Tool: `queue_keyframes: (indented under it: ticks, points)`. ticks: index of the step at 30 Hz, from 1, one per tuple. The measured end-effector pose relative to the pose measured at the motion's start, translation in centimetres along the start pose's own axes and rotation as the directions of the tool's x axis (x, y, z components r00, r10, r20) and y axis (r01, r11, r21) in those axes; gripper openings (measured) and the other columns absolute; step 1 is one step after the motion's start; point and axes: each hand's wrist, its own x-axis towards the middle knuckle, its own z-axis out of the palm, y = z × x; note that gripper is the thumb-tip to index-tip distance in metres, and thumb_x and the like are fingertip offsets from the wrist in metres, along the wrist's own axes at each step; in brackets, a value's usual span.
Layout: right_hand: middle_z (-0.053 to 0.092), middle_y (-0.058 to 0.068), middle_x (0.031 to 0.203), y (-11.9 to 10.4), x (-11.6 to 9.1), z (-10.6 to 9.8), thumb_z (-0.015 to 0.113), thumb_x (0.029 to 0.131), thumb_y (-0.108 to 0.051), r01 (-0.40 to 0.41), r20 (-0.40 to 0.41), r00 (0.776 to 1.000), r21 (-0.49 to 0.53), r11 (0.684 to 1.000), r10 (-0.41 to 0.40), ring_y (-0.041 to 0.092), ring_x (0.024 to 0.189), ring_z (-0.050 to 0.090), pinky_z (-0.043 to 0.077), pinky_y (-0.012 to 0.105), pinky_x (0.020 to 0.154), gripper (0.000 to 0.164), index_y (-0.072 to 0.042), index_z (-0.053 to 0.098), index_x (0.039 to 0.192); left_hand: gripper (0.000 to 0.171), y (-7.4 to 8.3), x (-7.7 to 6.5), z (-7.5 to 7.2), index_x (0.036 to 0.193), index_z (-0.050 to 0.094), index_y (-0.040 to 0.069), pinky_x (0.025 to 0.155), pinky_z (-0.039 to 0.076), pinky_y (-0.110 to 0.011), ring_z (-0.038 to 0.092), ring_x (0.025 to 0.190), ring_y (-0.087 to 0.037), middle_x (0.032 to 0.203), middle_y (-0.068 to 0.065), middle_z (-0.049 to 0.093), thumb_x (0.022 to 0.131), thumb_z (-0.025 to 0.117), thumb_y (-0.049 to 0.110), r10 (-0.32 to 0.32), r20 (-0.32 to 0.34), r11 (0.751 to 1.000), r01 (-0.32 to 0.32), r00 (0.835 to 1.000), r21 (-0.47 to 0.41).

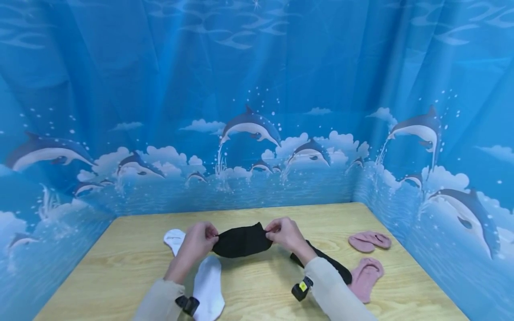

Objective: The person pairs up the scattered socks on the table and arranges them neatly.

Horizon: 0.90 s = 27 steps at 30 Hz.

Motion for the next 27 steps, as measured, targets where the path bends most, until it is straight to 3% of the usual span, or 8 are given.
queue_keyframes:
  ticks: [27]
  points:
    - [0.073, 0.008, 0.083, 0.7, 0.6, -0.5, 0.073, 0.090, 0.000, -0.034, -0.034, 0.999, -0.021, 0.999, 0.034, 0.016, 0.069, 0.067, 0.058, 0.030, 0.063, 0.008, -0.003, 0.077, 0.097, 0.005, 0.0, 1.2, 1.0, 0.089, 0.071, 0.001, 0.066, 0.054, -0.030, 0.062, 0.072, -0.015, 0.078, -0.007, 0.069, 0.088, 0.073, -0.002, -0.047, 0.038, 0.998, 0.049, 0.998, -0.043]
